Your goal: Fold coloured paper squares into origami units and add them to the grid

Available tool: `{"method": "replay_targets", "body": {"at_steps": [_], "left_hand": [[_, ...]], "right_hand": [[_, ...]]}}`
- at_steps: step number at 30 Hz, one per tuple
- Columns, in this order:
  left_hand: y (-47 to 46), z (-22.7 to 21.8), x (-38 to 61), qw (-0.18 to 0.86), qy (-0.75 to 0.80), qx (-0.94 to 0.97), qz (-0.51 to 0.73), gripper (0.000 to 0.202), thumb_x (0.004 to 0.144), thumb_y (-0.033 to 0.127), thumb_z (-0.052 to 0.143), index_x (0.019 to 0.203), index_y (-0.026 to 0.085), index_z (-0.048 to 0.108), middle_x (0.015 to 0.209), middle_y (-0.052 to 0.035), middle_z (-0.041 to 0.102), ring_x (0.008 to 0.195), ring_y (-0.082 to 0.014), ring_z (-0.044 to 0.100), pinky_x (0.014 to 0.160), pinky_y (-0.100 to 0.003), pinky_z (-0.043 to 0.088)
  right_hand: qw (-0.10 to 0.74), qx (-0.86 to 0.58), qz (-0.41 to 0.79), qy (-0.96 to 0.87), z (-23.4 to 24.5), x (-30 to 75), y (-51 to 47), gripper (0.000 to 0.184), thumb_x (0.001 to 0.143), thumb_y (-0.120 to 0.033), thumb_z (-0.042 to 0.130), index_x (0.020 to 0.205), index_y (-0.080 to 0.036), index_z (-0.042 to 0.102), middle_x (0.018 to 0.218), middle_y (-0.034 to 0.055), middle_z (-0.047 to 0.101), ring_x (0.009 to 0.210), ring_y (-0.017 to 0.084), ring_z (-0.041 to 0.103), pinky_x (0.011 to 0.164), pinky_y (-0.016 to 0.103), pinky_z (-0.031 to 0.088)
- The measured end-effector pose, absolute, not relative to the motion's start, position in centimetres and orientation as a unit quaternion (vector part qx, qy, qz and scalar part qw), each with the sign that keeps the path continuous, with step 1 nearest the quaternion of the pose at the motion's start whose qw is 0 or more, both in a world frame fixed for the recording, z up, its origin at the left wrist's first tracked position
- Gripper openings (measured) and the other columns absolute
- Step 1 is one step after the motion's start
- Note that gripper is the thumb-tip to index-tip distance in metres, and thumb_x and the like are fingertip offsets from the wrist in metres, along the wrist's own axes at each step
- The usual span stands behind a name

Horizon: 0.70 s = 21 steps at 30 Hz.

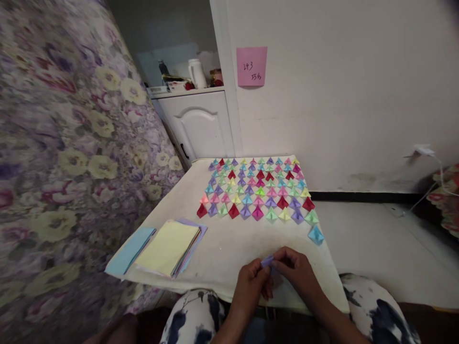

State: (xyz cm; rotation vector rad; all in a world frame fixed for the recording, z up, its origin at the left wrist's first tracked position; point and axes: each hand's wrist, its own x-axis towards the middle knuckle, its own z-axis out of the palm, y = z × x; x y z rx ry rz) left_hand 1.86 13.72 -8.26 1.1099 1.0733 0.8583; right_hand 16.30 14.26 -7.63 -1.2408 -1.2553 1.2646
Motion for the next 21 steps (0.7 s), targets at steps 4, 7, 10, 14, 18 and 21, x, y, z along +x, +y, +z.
{"method": "replay_targets", "body": {"at_steps": [4, 7, 10, 14, 18, 21], "left_hand": [[13.75, -7.95, 1.90, 0.622, 0.485, 0.479, 0.386, 0.027, 0.075, 0.038, 0.056, 0.064, 0.014, 0.055, 0.042, 0.0020, 0.055, 0.036, -0.0095, 0.049, 0.039, -0.019, 0.037], [13.82, -7.88, 1.89, 0.631, 0.491, 0.461, 0.385, 0.028, 0.073, 0.039, 0.059, 0.063, 0.013, 0.056, 0.041, 0.0012, 0.056, 0.036, -0.0100, 0.050, 0.039, -0.019, 0.038], [13.87, -7.92, 1.86, 0.641, 0.489, 0.449, 0.387, 0.029, 0.071, 0.040, 0.060, 0.062, 0.012, 0.058, 0.041, 0.0003, 0.056, 0.035, -0.0099, 0.050, 0.039, -0.019, 0.038], [13.84, -7.86, 1.82, 0.652, 0.484, 0.440, 0.384, 0.030, 0.070, 0.040, 0.062, 0.063, 0.011, 0.059, 0.043, -0.0011, 0.058, 0.037, -0.0105, 0.053, 0.041, -0.020, 0.040], [13.75, -7.77, 1.74, 0.667, 0.478, 0.427, 0.380, 0.031, 0.070, 0.041, 0.061, 0.065, 0.011, 0.060, 0.046, -0.0025, 0.061, 0.040, -0.0121, 0.056, 0.043, -0.021, 0.043], [13.71, -7.76, 1.64, 0.671, 0.478, 0.426, 0.375, 0.033, 0.070, 0.043, 0.060, 0.065, 0.010, 0.059, 0.046, -0.0032, 0.062, 0.040, -0.0122, 0.057, 0.044, -0.021, 0.044]], "right_hand": [[0.458, -0.512, 0.519, -0.509, -7.94, 16.24, 14.30, 0.011, 0.071, -0.025, 0.062, 0.067, -0.016, 0.057, 0.060, -0.0012, 0.056, 0.058, 0.014, 0.050, 0.055, 0.024, 0.038], [0.462, -0.507, 0.506, -0.523, -8.22, 16.31, 14.40, 0.010, 0.071, -0.025, 0.062, 0.070, -0.016, 0.057, 0.059, -0.0032, 0.051, 0.056, 0.012, 0.046, 0.054, 0.023, 0.035], [0.459, -0.509, 0.484, -0.544, -8.45, 16.44, 14.49, 0.009, 0.070, -0.024, 0.063, 0.073, -0.017, 0.058, 0.057, -0.0052, 0.044, 0.053, 0.011, 0.040, 0.051, 0.023, 0.031], [0.452, -0.509, 0.463, -0.567, -8.46, 16.46, 14.49, 0.007, 0.070, -0.021, 0.063, 0.071, -0.016, 0.058, 0.059, -0.0051, 0.042, 0.054, 0.010, 0.037, 0.051, 0.023, 0.030], [0.457, -0.506, 0.442, -0.583, -8.08, 16.31, 14.35, 0.005, 0.070, -0.019, 0.062, 0.070, -0.017, 0.057, 0.061, -0.0049, 0.041, 0.055, 0.011, 0.038, 0.052, 0.023, 0.031], [0.461, -0.501, 0.428, -0.595, -7.78, 16.17, 14.19, 0.004, 0.071, -0.018, 0.061, 0.070, -0.018, 0.057, 0.063, -0.0044, 0.043, 0.056, 0.011, 0.038, 0.053, 0.023, 0.031]]}}
